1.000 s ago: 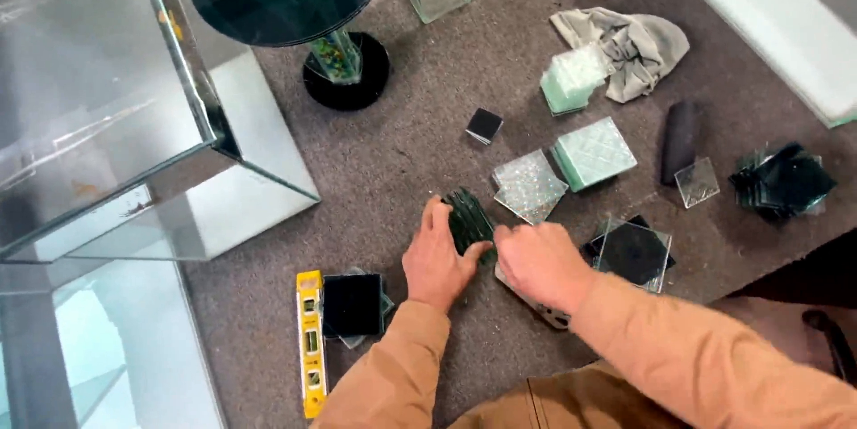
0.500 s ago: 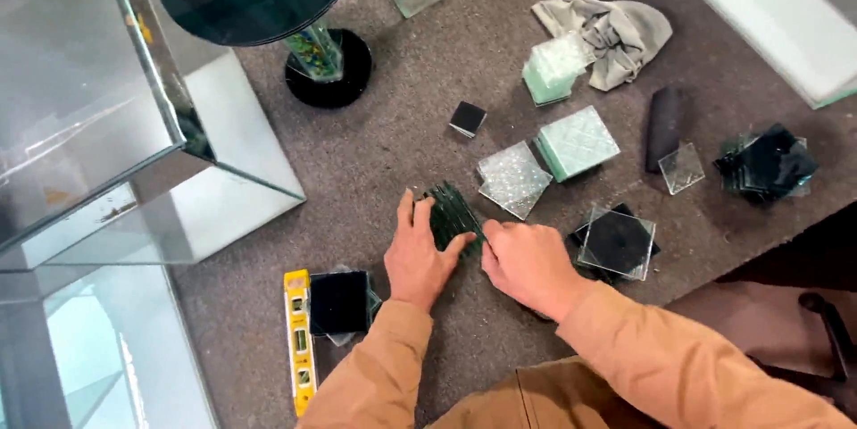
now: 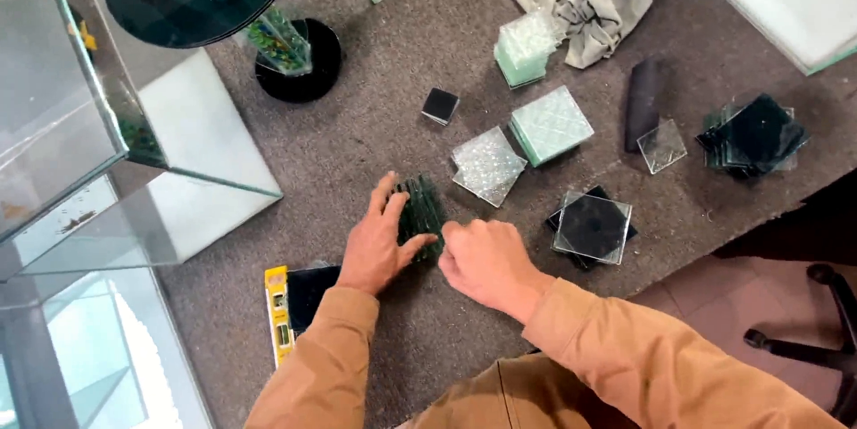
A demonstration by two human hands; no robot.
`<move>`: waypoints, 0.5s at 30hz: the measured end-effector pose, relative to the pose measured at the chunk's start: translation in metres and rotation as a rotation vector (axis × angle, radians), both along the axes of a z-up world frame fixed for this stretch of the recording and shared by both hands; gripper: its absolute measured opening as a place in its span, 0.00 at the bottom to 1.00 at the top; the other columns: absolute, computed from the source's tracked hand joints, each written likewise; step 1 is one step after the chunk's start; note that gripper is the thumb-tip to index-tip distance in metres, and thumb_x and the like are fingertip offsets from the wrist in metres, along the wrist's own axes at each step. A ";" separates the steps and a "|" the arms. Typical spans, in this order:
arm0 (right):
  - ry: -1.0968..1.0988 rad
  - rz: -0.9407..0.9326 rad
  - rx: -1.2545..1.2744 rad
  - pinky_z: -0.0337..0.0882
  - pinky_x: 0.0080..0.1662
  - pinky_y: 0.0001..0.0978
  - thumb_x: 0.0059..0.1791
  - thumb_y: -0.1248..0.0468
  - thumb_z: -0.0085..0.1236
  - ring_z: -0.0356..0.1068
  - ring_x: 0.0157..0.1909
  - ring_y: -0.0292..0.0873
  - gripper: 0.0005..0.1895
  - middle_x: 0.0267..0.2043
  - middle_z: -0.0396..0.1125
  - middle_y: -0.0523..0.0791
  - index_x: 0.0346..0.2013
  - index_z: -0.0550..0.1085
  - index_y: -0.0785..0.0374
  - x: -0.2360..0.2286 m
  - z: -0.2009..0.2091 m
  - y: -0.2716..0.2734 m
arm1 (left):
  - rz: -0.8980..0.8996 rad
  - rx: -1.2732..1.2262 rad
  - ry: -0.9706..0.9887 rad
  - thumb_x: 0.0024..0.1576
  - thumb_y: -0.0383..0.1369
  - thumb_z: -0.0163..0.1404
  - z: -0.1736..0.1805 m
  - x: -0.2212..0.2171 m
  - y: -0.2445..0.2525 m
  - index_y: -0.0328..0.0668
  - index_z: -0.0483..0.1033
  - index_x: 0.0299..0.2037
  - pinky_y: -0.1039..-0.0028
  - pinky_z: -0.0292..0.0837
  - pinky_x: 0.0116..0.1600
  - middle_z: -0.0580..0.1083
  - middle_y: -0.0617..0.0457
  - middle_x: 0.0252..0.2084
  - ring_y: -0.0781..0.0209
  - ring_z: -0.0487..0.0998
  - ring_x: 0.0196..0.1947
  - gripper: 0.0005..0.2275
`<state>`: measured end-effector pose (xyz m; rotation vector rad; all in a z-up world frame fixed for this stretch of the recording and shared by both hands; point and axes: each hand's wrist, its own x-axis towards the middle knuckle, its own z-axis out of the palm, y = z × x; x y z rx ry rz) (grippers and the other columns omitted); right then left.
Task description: The person uses a utility knife to score and snap small square glass tiles on a workbench. They repeatedly align the knife along tile edges, apply pressure to create a score line, and then break the tiles into smaller pieces. The process is repeated for multiple tiles throughout the clip.
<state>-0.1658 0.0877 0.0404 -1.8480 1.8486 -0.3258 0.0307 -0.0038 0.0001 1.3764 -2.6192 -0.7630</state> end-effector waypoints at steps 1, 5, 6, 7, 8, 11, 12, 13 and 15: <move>0.000 0.009 -0.015 0.79 0.34 0.53 0.49 0.60 0.53 0.82 0.30 0.64 0.09 0.20 0.75 0.52 0.26 0.76 0.57 0.001 0.001 -0.002 | 0.015 -0.007 0.000 0.57 0.52 0.66 0.003 -0.001 0.003 0.45 0.67 0.66 0.40 0.84 0.59 0.56 0.43 0.82 0.25 0.80 0.61 0.33; -0.023 0.037 -0.050 0.77 0.33 0.61 0.49 0.58 0.55 0.80 0.30 0.72 0.15 0.18 0.72 0.59 0.23 0.77 0.66 -0.003 -0.008 -0.028 | 0.044 0.000 -0.016 0.60 0.51 0.62 -0.002 0.000 0.005 0.47 0.64 0.68 0.37 0.85 0.57 0.54 0.41 0.83 0.23 0.80 0.60 0.32; -0.027 0.040 -0.045 0.77 0.33 0.61 0.49 0.58 0.55 0.80 0.30 0.72 0.15 0.18 0.72 0.59 0.23 0.77 0.66 -0.005 0.001 -0.033 | 0.048 0.005 -0.021 0.60 0.51 0.62 -0.005 0.000 0.007 0.47 0.64 0.68 0.37 0.85 0.57 0.54 0.41 0.83 0.23 0.80 0.60 0.32; -0.007 0.031 -0.143 0.77 0.32 0.62 0.49 0.60 0.54 0.79 0.28 0.72 0.15 0.18 0.71 0.59 0.23 0.76 0.66 -0.009 0.011 -0.040 | 0.073 0.002 -0.063 0.59 0.50 0.64 -0.008 -0.002 0.006 0.51 0.64 0.69 0.40 0.86 0.57 0.53 0.45 0.83 0.27 0.81 0.61 0.32; 0.014 0.023 -0.242 0.76 0.31 0.63 0.49 0.61 0.53 0.78 0.26 0.72 0.14 0.17 0.70 0.59 0.22 0.75 0.66 -0.012 0.020 -0.048 | 0.098 -0.001 -0.105 0.58 0.49 0.66 -0.010 -0.004 0.005 0.55 0.63 0.69 0.42 0.87 0.58 0.53 0.50 0.83 0.31 0.81 0.61 0.32; 0.079 0.025 -0.342 0.76 0.28 0.57 0.47 0.61 0.52 0.78 0.22 0.63 0.10 0.16 0.70 0.53 0.22 0.73 0.59 -0.003 0.007 -0.040 | 0.179 0.005 -0.079 0.60 0.48 0.64 -0.007 -0.005 0.013 0.59 0.64 0.72 0.41 0.86 0.58 0.51 0.49 0.84 0.32 0.80 0.63 0.32; 0.076 0.030 -0.340 0.76 0.28 0.57 0.47 0.61 0.52 0.78 0.22 0.63 0.10 0.16 0.70 0.53 0.22 0.73 0.59 0.003 0.007 -0.031 | 0.184 0.007 -0.081 0.60 0.48 0.64 -0.001 -0.005 0.021 0.59 0.64 0.72 0.41 0.86 0.58 0.51 0.49 0.84 0.32 0.80 0.63 0.32; 0.054 0.016 -0.356 0.75 0.26 0.57 0.49 0.61 0.51 0.78 0.21 0.63 0.11 0.16 0.71 0.52 0.22 0.72 0.58 0.007 0.006 -0.023 | 0.265 0.022 -0.047 0.56 0.44 0.68 0.006 -0.007 0.026 0.61 0.58 0.78 0.38 0.84 0.61 0.46 0.46 0.86 0.28 0.74 0.69 0.40; 0.036 -0.004 -0.374 0.75 0.25 0.56 0.50 0.61 0.49 0.77 0.21 0.63 0.11 0.17 0.71 0.51 0.23 0.72 0.58 0.010 0.006 -0.010 | 0.341 0.034 -0.009 0.52 0.39 0.73 0.014 -0.008 0.046 0.63 0.51 0.84 0.35 0.82 0.63 0.42 0.43 0.87 0.25 0.67 0.75 0.50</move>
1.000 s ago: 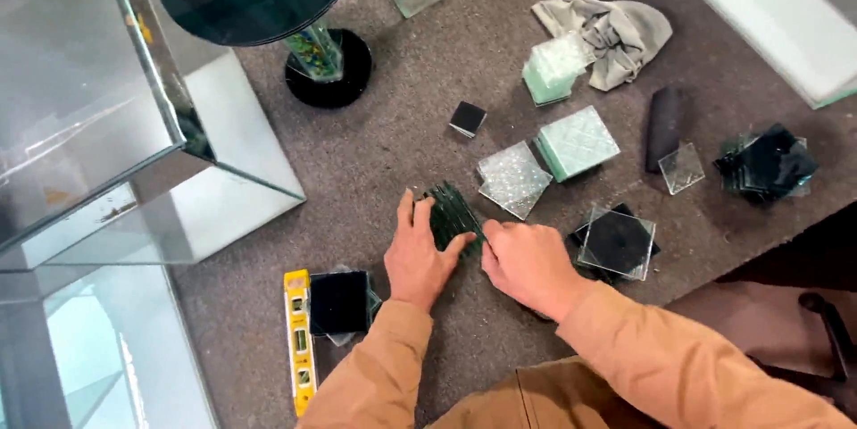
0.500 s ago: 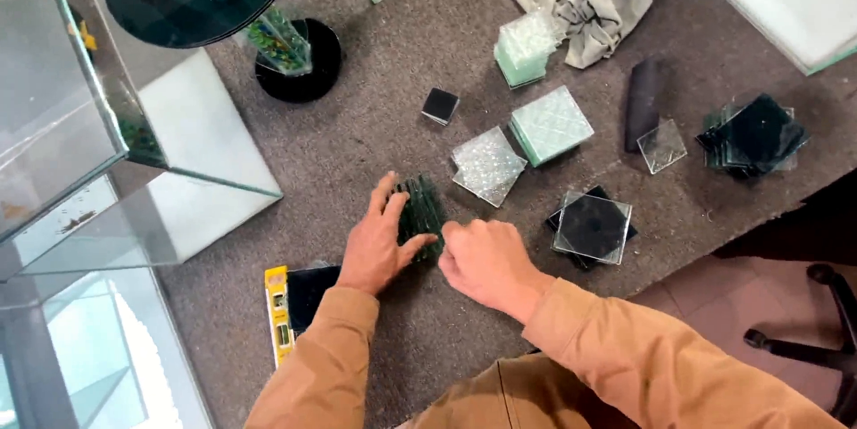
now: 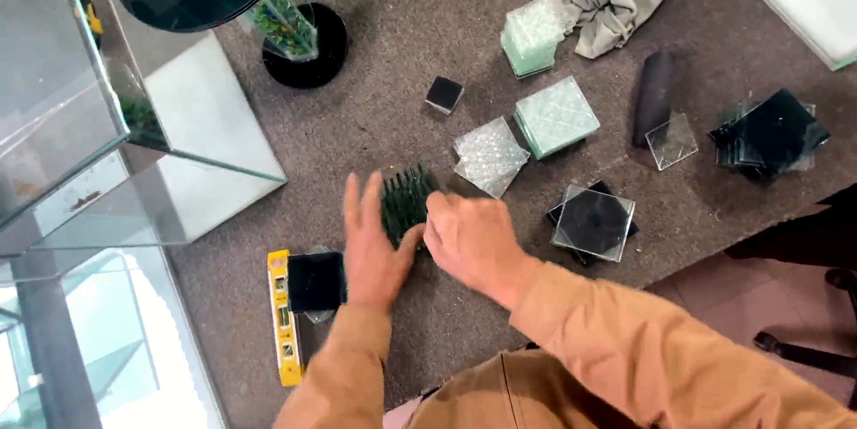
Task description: The person uses a utility knife to score and snap small square glass tiles on a workbench. They repeatedly align the knife along tile edges, apply pressure to create a score line, and then break the tiles into smaller pieces. The process is repeated for multiple tiles throughout the clip.
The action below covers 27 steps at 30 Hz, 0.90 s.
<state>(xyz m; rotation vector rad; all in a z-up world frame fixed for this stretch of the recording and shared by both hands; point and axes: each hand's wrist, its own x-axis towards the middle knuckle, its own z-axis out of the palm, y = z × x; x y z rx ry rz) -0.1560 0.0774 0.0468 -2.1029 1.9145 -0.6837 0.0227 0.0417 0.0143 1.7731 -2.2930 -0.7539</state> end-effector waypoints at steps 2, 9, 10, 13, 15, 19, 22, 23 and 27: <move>-0.064 -0.049 -0.049 0.76 0.25 0.52 0.54 0.60 0.54 0.78 0.22 0.61 0.12 0.20 0.71 0.51 0.26 0.72 0.57 0.000 -0.001 0.012 | 0.300 -0.233 0.322 0.61 0.40 0.67 0.001 0.005 0.031 0.54 0.64 0.78 0.54 0.86 0.59 0.61 0.44 0.76 0.44 0.85 0.57 0.35; -0.305 -0.040 0.169 0.84 0.31 0.47 0.59 0.58 0.60 0.82 0.30 0.49 0.11 0.42 0.78 0.47 0.51 0.72 0.59 -0.023 -0.046 0.069 | 0.273 -0.246 0.374 0.61 0.47 0.63 0.044 -0.023 0.062 0.45 0.80 0.46 0.71 0.81 0.44 0.81 0.55 0.36 0.62 0.82 0.34 0.16; -0.085 -0.076 0.245 0.81 0.32 0.50 0.57 0.54 0.61 0.77 0.37 0.52 0.14 0.44 0.71 0.47 0.50 0.69 0.56 -0.022 -0.067 0.085 | 0.269 -0.208 0.236 0.58 0.53 0.63 0.046 -0.027 0.059 0.49 0.79 0.45 0.68 0.78 0.44 0.81 0.59 0.34 0.64 0.81 0.34 0.18; 0.247 -0.142 0.238 0.74 0.34 0.50 0.54 0.53 0.61 0.71 0.43 0.54 0.17 0.45 0.65 0.46 0.53 0.69 0.50 -0.015 -0.122 0.113 | 0.232 -0.204 0.052 0.57 0.60 0.60 0.042 -0.040 0.044 0.52 0.79 0.43 0.65 0.74 0.41 0.79 0.61 0.31 0.64 0.79 0.32 0.22; 0.363 -0.163 0.160 0.70 0.36 0.47 0.52 0.56 0.61 0.70 0.42 0.53 0.19 0.44 0.66 0.45 0.58 0.71 0.49 -0.010 -0.145 0.127 | 0.213 -0.232 0.006 0.58 0.62 0.57 0.036 -0.047 0.041 0.50 0.79 0.41 0.65 0.74 0.38 0.77 0.60 0.29 0.64 0.78 0.30 0.24; 0.347 -0.114 0.279 0.73 0.38 0.46 0.48 0.64 0.64 0.72 0.39 0.52 0.17 0.39 0.69 0.46 0.49 0.70 0.50 -0.013 -0.156 0.114 | 0.281 -0.330 -0.020 0.63 0.48 0.58 0.032 -0.057 0.029 0.50 0.78 0.33 0.58 0.71 0.33 0.76 0.59 0.26 0.56 0.77 0.28 0.14; 0.217 -0.056 0.359 0.77 0.36 0.47 0.46 0.64 0.64 0.75 0.40 0.53 0.10 0.39 0.73 0.47 0.39 0.72 0.52 -0.013 -0.177 0.117 | 0.295 -0.372 -0.039 0.64 0.37 0.56 0.028 -0.061 0.031 0.49 0.79 0.29 0.59 0.70 0.33 0.77 0.59 0.25 0.56 0.77 0.27 0.10; 0.159 -0.024 0.394 0.78 0.34 0.49 0.48 0.67 0.58 0.76 0.40 0.54 0.04 0.38 0.75 0.48 0.36 0.76 0.54 -0.012 -0.188 0.120 | 0.282 -0.396 -0.058 0.64 0.35 0.55 0.026 -0.061 0.032 0.49 0.79 0.29 0.59 0.70 0.33 0.77 0.58 0.26 0.55 0.76 0.27 0.09; 0.000 0.090 0.508 0.75 0.32 0.64 0.55 0.57 0.56 0.78 0.33 0.61 0.05 0.38 0.72 0.49 0.40 0.72 0.54 -0.036 -0.162 0.126 | 0.383 -0.302 -0.148 0.64 0.38 0.53 0.025 -0.065 0.035 0.49 0.83 0.33 0.53 0.73 0.37 0.82 0.55 0.31 0.48 0.82 0.33 0.09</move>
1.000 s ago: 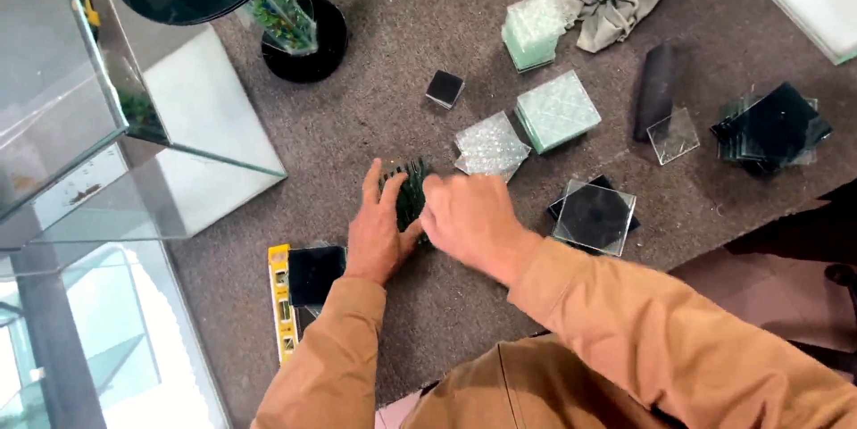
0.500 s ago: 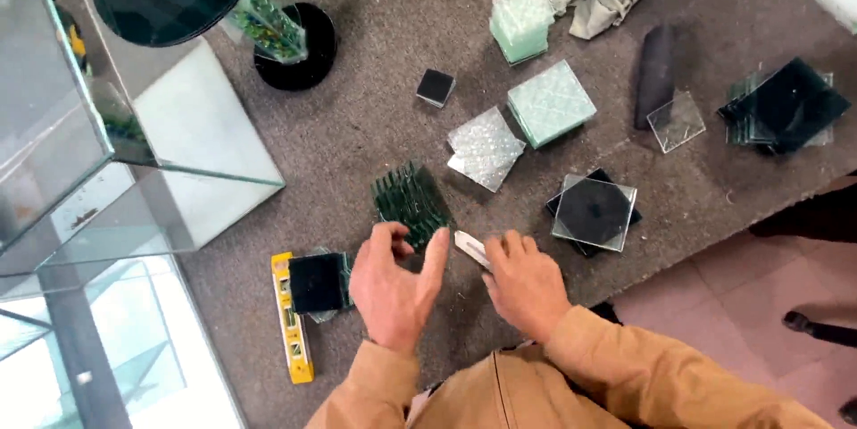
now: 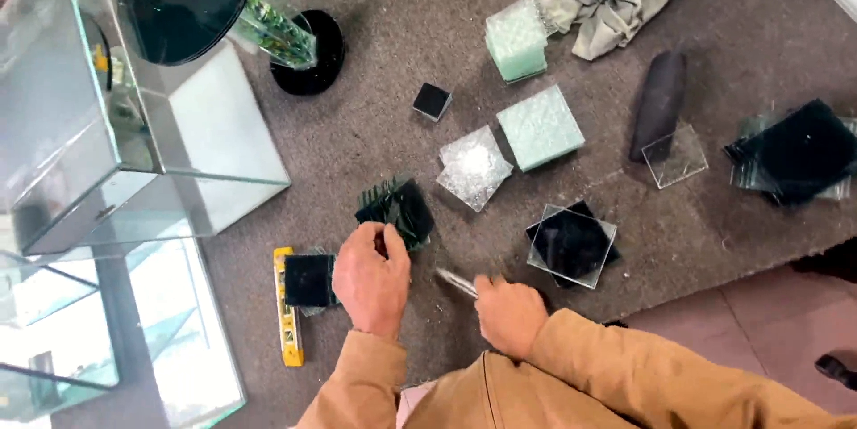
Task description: The person uses a utility knife to score and snap small square glass tiles on a workbench. They repeatedly align the knife along tile edges, apply pressure to create a score line, and then break the tiles into smaller pieces. The process is repeated for multiple tiles throughout the clip.
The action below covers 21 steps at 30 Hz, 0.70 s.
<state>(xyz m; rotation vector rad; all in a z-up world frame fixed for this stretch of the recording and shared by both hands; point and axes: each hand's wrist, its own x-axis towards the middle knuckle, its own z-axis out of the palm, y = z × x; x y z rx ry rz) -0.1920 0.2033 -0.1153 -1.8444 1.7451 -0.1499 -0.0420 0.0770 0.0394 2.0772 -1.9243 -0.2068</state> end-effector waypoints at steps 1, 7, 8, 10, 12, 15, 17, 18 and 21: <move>-0.077 0.010 0.194 0.75 0.39 0.68 0.58 0.52 0.52 0.78 0.39 0.65 0.10 0.41 0.75 0.51 0.47 0.68 0.53 -0.010 0.015 -0.003 | -0.030 -0.022 -0.042 0.67 0.37 0.52 -0.006 0.002 0.002 0.48 0.74 0.29 0.53 0.67 0.34 0.76 0.53 0.27 0.48 0.75 0.28 0.12; -0.425 -0.073 0.353 0.73 0.27 0.49 0.64 0.50 0.44 0.72 0.22 0.46 0.11 0.27 0.74 0.41 0.48 0.66 0.52 -0.074 0.111 -0.034 | -0.060 -0.037 -0.128 0.70 0.36 0.51 -0.015 0.005 0.005 0.47 0.66 0.27 0.53 0.65 0.34 0.73 0.50 0.26 0.45 0.73 0.27 0.17; -0.557 -0.110 0.250 0.70 0.21 0.41 0.64 0.52 0.44 0.69 0.16 0.41 0.10 0.23 0.74 0.39 0.46 0.67 0.53 -0.082 0.126 -0.044 | -0.065 -0.030 -0.134 0.70 0.36 0.51 -0.016 0.006 0.006 0.46 0.67 0.27 0.53 0.66 0.35 0.74 0.50 0.27 0.45 0.75 0.29 0.16; -0.603 -0.096 0.145 0.73 0.27 0.42 0.62 0.53 0.46 0.75 0.21 0.48 0.11 0.22 0.74 0.45 0.43 0.72 0.54 -0.090 0.151 -0.078 | -0.041 -0.008 -0.126 0.70 0.36 0.50 -0.011 0.004 0.008 0.47 0.73 0.31 0.56 0.73 0.35 0.74 0.50 0.26 0.46 0.79 0.30 0.13; -0.643 -0.086 0.030 0.76 0.34 0.44 0.60 0.54 0.48 0.80 0.26 0.56 0.13 0.21 0.74 0.50 0.40 0.78 0.56 -0.098 0.170 -0.113 | -0.023 0.007 -0.112 0.71 0.35 0.49 -0.006 0.000 0.006 0.48 0.79 0.34 0.59 0.80 0.36 0.74 0.51 0.24 0.47 0.83 0.31 0.12; -0.573 0.158 -0.109 0.75 0.37 0.47 0.62 0.59 0.45 0.78 0.27 0.56 0.13 0.20 0.71 0.50 0.39 0.76 0.57 -0.101 0.184 -0.164 | -0.053 0.045 -0.126 0.71 0.34 0.47 -0.001 0.002 0.003 0.47 0.75 0.31 0.60 0.78 0.35 0.71 0.50 0.23 0.46 0.81 0.29 0.14; -0.567 0.236 -0.293 0.75 0.39 0.58 0.62 0.58 0.47 0.79 0.31 0.69 0.10 0.22 0.72 0.55 0.43 0.72 0.58 -0.100 0.185 -0.191 | -0.065 0.036 -0.125 0.70 0.34 0.48 -0.003 0.002 0.001 0.47 0.74 0.30 0.56 0.77 0.34 0.71 0.47 0.23 0.42 0.80 0.29 0.13; -0.565 0.238 -0.293 0.75 0.39 0.58 0.62 0.58 0.47 0.79 0.31 0.69 0.10 0.22 0.72 0.55 0.43 0.72 0.58 -0.098 0.177 -0.194 | -0.064 0.036 -0.123 0.70 0.34 0.48 -0.005 0.001 0.002 0.47 0.74 0.30 0.56 0.77 0.34 0.71 0.47 0.23 0.42 0.80 0.29 0.13; -0.549 0.316 -0.248 0.78 0.46 0.62 0.61 0.57 0.46 0.79 0.38 0.71 0.08 0.25 0.75 0.54 0.47 0.73 0.52 -0.090 0.159 -0.205 | -0.060 0.019 -0.103 0.71 0.33 0.47 -0.005 0.001 0.005 0.46 0.74 0.30 0.58 0.77 0.34 0.71 0.48 0.23 0.44 0.80 0.29 0.13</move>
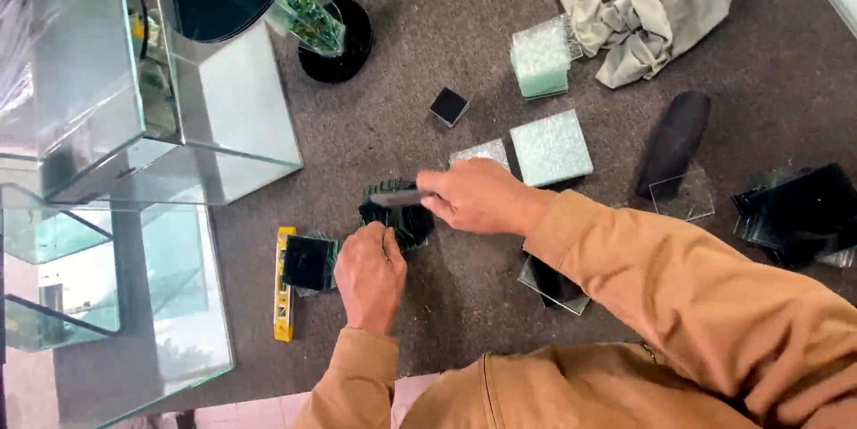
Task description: The person uses a utility knife to score and snap small square glass tiles on a workbench. They repeatedly align the knife along tile edges, apply pressure to create a score line, and then break the tiles into smaller pieces. The process is repeated for multiple tiles throughout the clip.
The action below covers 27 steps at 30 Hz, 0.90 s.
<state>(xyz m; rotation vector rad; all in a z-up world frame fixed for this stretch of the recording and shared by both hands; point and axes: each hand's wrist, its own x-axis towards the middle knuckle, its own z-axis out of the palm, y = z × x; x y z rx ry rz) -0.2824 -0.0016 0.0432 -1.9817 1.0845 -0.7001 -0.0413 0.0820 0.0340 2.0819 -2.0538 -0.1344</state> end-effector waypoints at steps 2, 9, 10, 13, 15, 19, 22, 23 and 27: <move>0.123 0.089 0.108 0.77 0.49 0.59 0.60 0.55 0.46 0.82 0.38 0.66 0.09 0.26 0.78 0.51 0.48 0.75 0.47 0.001 -0.011 -0.007 | -0.002 0.012 -0.017 0.70 0.34 0.47 0.004 -0.003 0.000 0.46 0.73 0.29 0.55 0.77 0.34 0.71 0.47 0.23 0.41 0.80 0.30 0.14; 0.204 0.170 0.052 0.79 0.50 0.60 0.60 0.54 0.47 0.83 0.37 0.65 0.10 0.26 0.78 0.52 0.48 0.77 0.45 0.008 -0.024 -0.009 | -0.019 0.043 -0.003 0.71 0.33 0.46 -0.001 -0.001 0.003 0.46 0.72 0.30 0.56 0.75 0.33 0.70 0.48 0.24 0.45 0.78 0.27 0.14; 0.096 0.081 -0.039 0.72 0.40 0.59 0.61 0.53 0.48 0.75 0.30 0.64 0.07 0.24 0.73 0.51 0.46 0.71 0.49 0.008 -0.027 -0.008 | -0.031 0.017 -0.009 0.70 0.32 0.48 -0.005 0.001 0.006 0.45 0.68 0.29 0.53 0.68 0.34 0.70 0.47 0.25 0.43 0.73 0.28 0.14; 0.173 0.126 -0.022 0.67 0.36 0.61 0.62 0.49 0.49 0.71 0.31 0.67 0.12 0.29 0.72 0.53 0.45 0.68 0.52 0.008 -0.023 -0.012 | -0.056 -0.016 -0.025 0.69 0.31 0.51 -0.012 0.001 0.009 0.43 0.65 0.28 0.49 0.62 0.36 0.71 0.44 0.26 0.38 0.70 0.29 0.15; 0.348 0.244 0.076 0.69 0.42 0.64 0.62 0.46 0.47 0.75 0.39 0.71 0.14 0.36 0.76 0.55 0.46 0.71 0.52 0.011 -0.021 -0.011 | -0.087 -0.032 -0.041 0.69 0.31 0.51 -0.008 0.006 0.012 0.42 0.67 0.28 0.48 0.63 0.36 0.72 0.42 0.27 0.35 0.72 0.30 0.15; 0.146 0.142 0.032 0.61 0.33 0.58 0.63 0.50 0.49 0.64 0.26 0.66 0.13 0.23 0.68 0.51 0.42 0.64 0.53 0.005 -0.012 -0.018 | -0.062 0.005 -0.033 0.68 0.31 0.51 -0.013 0.004 0.006 0.42 0.65 0.28 0.49 0.62 0.36 0.71 0.43 0.26 0.37 0.71 0.29 0.15; 0.222 0.239 0.048 0.67 0.38 0.58 0.64 0.50 0.48 0.69 0.30 0.64 0.13 0.28 0.72 0.51 0.44 0.67 0.56 0.013 -0.005 -0.014 | -0.055 0.026 -0.038 0.68 0.31 0.51 -0.006 0.005 0.014 0.42 0.65 0.28 0.49 0.63 0.37 0.71 0.43 0.26 0.37 0.71 0.30 0.15; 0.331 0.320 0.057 0.72 0.41 0.58 0.64 0.49 0.48 0.76 0.34 0.60 0.16 0.34 0.77 0.51 0.45 0.72 0.57 0.014 -0.004 -0.017 | -0.052 0.039 -0.032 0.69 0.31 0.51 -0.004 0.003 0.011 0.42 0.64 0.28 0.49 0.63 0.37 0.71 0.43 0.26 0.38 0.71 0.30 0.15; -0.006 0.052 -0.095 0.56 0.28 0.60 0.63 0.50 0.52 0.64 0.23 0.69 0.13 0.21 0.67 0.53 0.45 0.63 0.53 0.015 -0.017 -0.008 | -0.042 0.037 -0.033 0.68 0.30 0.50 -0.011 0.008 0.018 0.42 0.65 0.27 0.52 0.62 0.35 0.70 0.45 0.25 0.42 0.69 0.27 0.15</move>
